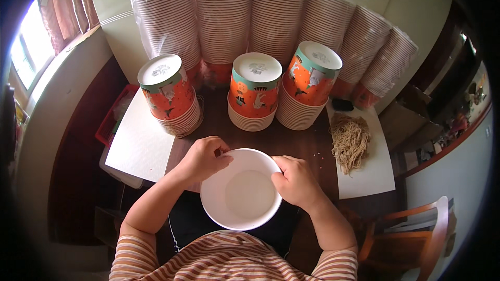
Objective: Attaching string handles to paper buckets by threading them through pre-punched holes.
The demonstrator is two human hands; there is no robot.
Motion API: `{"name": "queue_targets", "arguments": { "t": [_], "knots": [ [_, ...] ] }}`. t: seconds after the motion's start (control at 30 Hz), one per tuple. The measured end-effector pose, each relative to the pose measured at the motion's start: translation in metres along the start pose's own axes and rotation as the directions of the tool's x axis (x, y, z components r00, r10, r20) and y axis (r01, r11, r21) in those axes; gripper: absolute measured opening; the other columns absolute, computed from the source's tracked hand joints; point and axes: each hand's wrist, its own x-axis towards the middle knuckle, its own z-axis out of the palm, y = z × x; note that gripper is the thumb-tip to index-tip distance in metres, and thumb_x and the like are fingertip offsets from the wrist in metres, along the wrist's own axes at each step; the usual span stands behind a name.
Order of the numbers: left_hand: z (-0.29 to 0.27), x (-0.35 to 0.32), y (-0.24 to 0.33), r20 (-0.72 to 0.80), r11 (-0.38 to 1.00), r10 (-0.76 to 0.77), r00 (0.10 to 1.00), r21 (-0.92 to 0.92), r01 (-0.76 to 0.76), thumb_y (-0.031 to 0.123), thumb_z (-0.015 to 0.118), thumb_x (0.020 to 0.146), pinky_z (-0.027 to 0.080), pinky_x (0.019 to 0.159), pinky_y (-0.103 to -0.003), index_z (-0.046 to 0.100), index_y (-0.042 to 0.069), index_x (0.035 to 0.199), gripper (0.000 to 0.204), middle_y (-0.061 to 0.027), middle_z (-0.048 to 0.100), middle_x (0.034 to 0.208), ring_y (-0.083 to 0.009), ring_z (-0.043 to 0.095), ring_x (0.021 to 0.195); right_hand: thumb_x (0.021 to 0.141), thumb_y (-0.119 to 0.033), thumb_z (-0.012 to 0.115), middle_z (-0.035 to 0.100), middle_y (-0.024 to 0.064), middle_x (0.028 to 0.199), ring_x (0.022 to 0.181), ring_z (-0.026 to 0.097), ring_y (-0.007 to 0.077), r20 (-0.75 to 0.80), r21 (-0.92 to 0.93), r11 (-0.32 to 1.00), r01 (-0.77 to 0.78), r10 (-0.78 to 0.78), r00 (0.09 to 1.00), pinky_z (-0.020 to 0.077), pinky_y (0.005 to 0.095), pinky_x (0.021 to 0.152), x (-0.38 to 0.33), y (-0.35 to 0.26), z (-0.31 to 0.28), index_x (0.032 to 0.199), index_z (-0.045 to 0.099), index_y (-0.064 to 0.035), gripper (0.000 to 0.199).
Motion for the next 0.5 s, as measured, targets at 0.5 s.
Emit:
{"name": "queue_targets", "arguments": {
  "t": [0.5],
  "knots": [
    [0.008, 0.01, -0.012, -0.029, 0.958, 0.096, 0.995, 0.276, -0.085, 0.015, 0.066, 0.08, 0.052, 0.07, -0.04, 0.065, -0.002, 0.087, 0.019, -0.0174, 0.065, 0.081, -0.0329, 0.065, 0.076, 0.077, -0.004, 0.05, 0.07, 0.016, 0.088, 0.08, 0.067, 0.019, 0.054, 0.037, 0.995, -0.095, 0.093, 0.994, 0.0515, 0.0322, 0.073, 0.009, 0.02, 0.006, 0.102, 0.066, 0.0029, 0.031]
  ]
}}
